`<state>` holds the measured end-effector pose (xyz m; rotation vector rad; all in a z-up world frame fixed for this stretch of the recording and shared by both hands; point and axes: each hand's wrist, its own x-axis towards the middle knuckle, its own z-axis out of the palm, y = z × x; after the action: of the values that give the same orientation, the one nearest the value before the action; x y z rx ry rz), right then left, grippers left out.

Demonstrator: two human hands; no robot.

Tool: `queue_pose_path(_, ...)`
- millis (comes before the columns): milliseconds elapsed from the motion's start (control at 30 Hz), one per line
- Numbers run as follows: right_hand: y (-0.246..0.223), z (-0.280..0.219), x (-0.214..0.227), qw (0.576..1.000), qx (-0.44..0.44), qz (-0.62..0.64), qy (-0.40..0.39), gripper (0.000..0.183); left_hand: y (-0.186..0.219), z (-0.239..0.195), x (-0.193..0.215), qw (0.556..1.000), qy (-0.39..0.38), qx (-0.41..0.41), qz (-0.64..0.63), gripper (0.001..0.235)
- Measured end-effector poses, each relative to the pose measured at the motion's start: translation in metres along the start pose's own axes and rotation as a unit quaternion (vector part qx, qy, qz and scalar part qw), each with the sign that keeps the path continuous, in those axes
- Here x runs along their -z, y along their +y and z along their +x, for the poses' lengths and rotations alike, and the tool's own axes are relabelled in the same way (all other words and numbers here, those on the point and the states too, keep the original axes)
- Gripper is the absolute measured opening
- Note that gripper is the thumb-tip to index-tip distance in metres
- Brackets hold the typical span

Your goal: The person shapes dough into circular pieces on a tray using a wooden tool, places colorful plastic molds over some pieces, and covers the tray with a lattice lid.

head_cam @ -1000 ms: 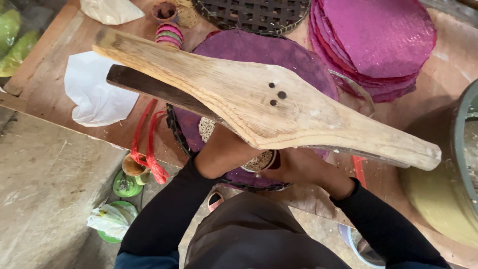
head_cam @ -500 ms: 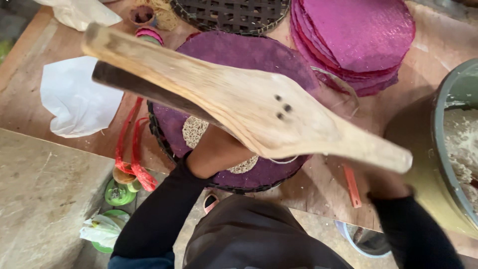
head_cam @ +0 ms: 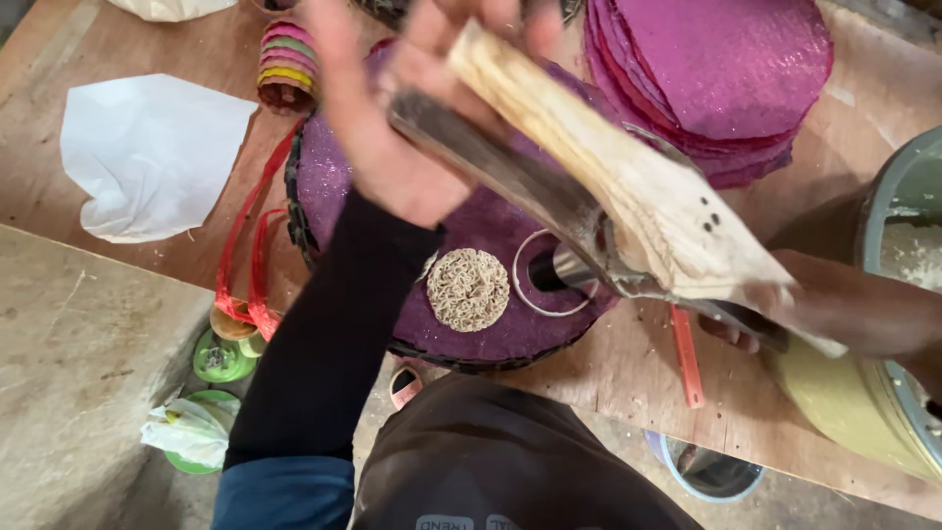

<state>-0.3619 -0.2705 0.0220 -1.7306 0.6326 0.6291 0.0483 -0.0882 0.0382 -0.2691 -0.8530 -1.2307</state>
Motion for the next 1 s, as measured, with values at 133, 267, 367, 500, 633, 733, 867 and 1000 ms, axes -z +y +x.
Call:
queue_pose_path(133,-0.018,0.028,0.005,0.993,-0.109,0.046,0.000,0.083,-0.017,-0.022,0.023,0.999,-0.004,0.001,-0.040,0.053)
queue_pose_path(267,-0.050,0.047,-0.011,0.992,-0.106,0.013,0.066,0.081,-0.024,-0.041,0.041,0.993,0.106,-0.049,-0.036,0.048)
queue_pose_path(367,-0.074,0.052,-0.021,0.983,-0.148,-0.022,0.105,0.082,-0.024,-0.048,0.043,0.984,0.159,-0.074,-0.032,0.042)
queue_pose_path(500,-0.080,0.053,-0.024,0.988,-0.124,-0.024,0.093,0.083,-0.028,-0.052,0.033,0.974,0.200,-0.099,-0.040,0.039)
queue_pose_path(633,-0.065,0.050,-0.017,0.988,-0.146,-0.007,0.044,0.083,-0.034,-0.058,0.025,0.956,0.269,-0.110,-0.027,0.037)
queue_pose_path(733,-0.055,0.043,-0.007,0.986,-0.149,-0.043,0.053,0.087,-0.042,-0.058,0.027,0.948,0.294,-0.117,-0.034,0.035)
queue_pose_path(867,-0.056,0.032,0.010,0.940,-0.268,-0.189,0.099,0.091,-0.054,-0.055,0.037,0.948,0.292,-0.111,-0.061,0.034)
queue_pose_path(1000,-0.066,0.026,0.015,0.934,-0.246,-0.223,0.132,0.087,-0.061,-0.053,0.050,0.948,0.292,-0.107,-0.073,0.036)
